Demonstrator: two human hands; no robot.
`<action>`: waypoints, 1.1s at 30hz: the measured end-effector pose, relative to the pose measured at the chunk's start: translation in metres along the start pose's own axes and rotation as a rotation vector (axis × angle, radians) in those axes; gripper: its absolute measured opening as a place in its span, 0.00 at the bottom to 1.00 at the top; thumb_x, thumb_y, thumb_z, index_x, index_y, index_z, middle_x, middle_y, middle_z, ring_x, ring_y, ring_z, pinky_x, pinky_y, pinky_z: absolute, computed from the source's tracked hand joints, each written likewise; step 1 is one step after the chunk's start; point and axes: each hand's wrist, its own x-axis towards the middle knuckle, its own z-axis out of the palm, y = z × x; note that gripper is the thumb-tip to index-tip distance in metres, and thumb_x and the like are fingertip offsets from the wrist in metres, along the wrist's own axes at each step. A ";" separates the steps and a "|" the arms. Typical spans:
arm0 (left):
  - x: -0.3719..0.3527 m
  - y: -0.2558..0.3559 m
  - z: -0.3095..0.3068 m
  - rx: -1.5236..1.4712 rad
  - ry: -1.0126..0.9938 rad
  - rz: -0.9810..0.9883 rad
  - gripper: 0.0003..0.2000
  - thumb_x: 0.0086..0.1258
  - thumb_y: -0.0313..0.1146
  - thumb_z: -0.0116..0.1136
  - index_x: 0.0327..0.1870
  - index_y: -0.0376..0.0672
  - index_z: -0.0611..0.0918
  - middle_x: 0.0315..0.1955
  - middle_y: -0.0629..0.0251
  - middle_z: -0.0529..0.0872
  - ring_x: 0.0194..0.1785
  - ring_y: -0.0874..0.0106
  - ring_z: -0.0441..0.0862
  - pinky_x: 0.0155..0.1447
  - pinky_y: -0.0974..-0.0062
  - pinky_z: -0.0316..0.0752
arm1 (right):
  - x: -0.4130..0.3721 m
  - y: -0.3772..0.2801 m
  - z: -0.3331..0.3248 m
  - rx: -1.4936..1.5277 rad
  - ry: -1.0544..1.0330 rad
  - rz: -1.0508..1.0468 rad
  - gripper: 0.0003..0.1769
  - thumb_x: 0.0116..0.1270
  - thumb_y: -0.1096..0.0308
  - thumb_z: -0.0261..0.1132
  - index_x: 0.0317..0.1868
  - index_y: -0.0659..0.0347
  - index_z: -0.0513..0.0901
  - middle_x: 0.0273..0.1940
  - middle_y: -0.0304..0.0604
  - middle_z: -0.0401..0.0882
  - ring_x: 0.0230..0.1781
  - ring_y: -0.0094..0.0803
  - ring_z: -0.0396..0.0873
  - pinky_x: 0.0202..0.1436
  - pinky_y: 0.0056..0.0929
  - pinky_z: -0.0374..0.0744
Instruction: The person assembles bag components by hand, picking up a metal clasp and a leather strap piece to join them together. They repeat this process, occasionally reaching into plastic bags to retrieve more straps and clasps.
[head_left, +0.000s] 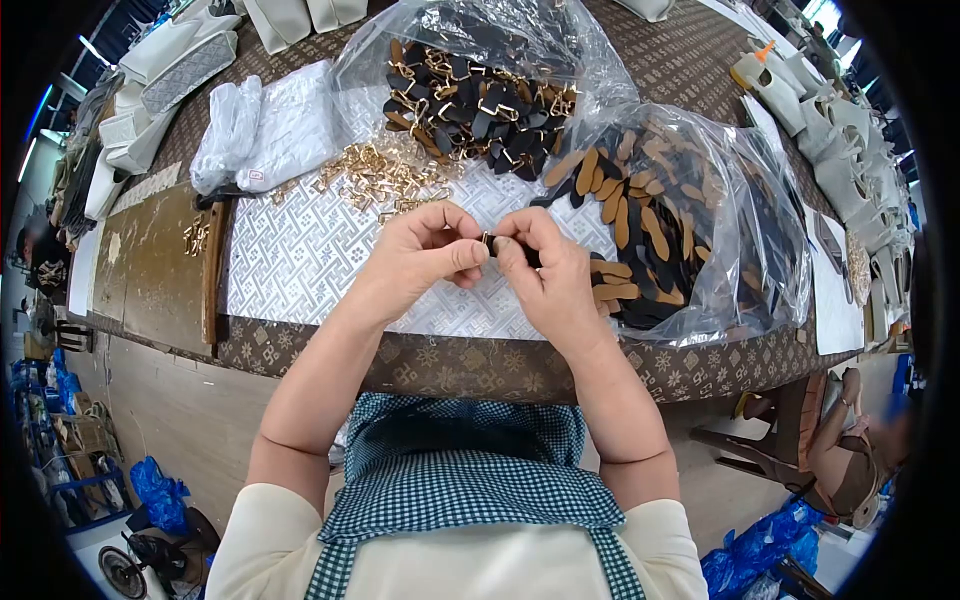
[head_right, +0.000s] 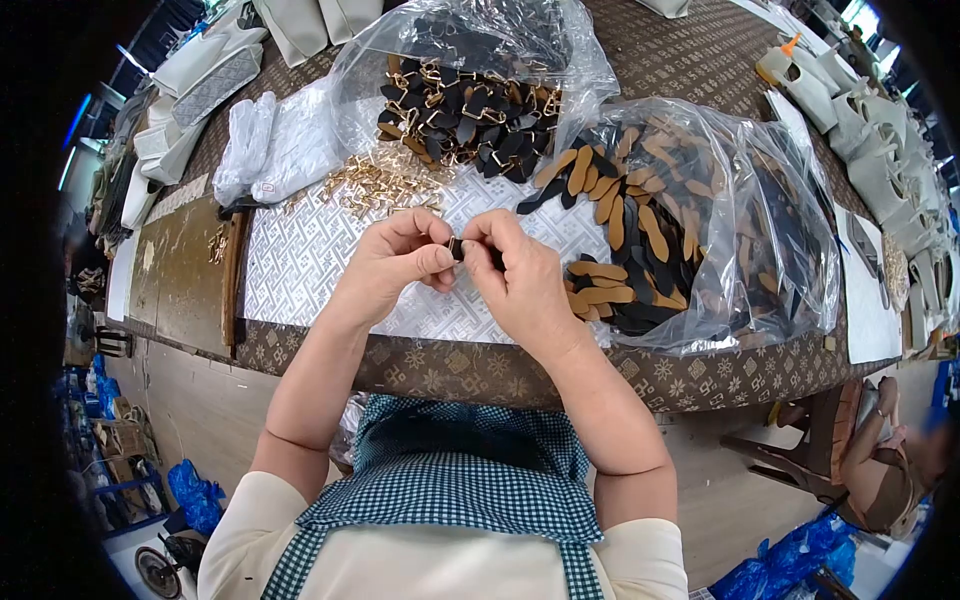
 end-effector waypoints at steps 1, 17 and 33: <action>0.000 0.001 -0.001 0.010 -0.010 -0.018 0.07 0.68 0.30 0.68 0.41 0.39 0.82 0.32 0.67 0.86 0.34 0.78 0.84 0.38 0.80 0.82 | 0.000 -0.003 0.000 0.010 -0.009 0.007 0.08 0.67 0.74 0.65 0.45 0.61 0.79 0.32 0.44 0.83 0.32 0.34 0.85 0.36 0.29 0.80; -0.005 -0.015 0.001 0.028 -0.039 0.201 0.07 0.74 0.32 0.61 0.38 0.39 0.80 0.35 0.70 0.82 0.38 0.80 0.80 0.44 0.79 0.79 | -0.002 -0.005 0.003 -0.080 -0.020 -0.164 0.12 0.60 0.67 0.71 0.42 0.60 0.80 0.34 0.44 0.84 0.30 0.39 0.85 0.34 0.33 0.82; 0.042 0.039 -0.006 0.373 0.371 0.566 0.20 0.71 0.32 0.63 0.61 0.33 0.77 0.48 0.59 0.82 0.50 0.71 0.80 0.55 0.71 0.77 | -0.001 0.008 -0.054 -0.058 0.366 -0.022 0.16 0.63 0.70 0.69 0.51 0.63 0.83 0.43 0.42 0.82 0.39 0.29 0.76 0.44 0.27 0.77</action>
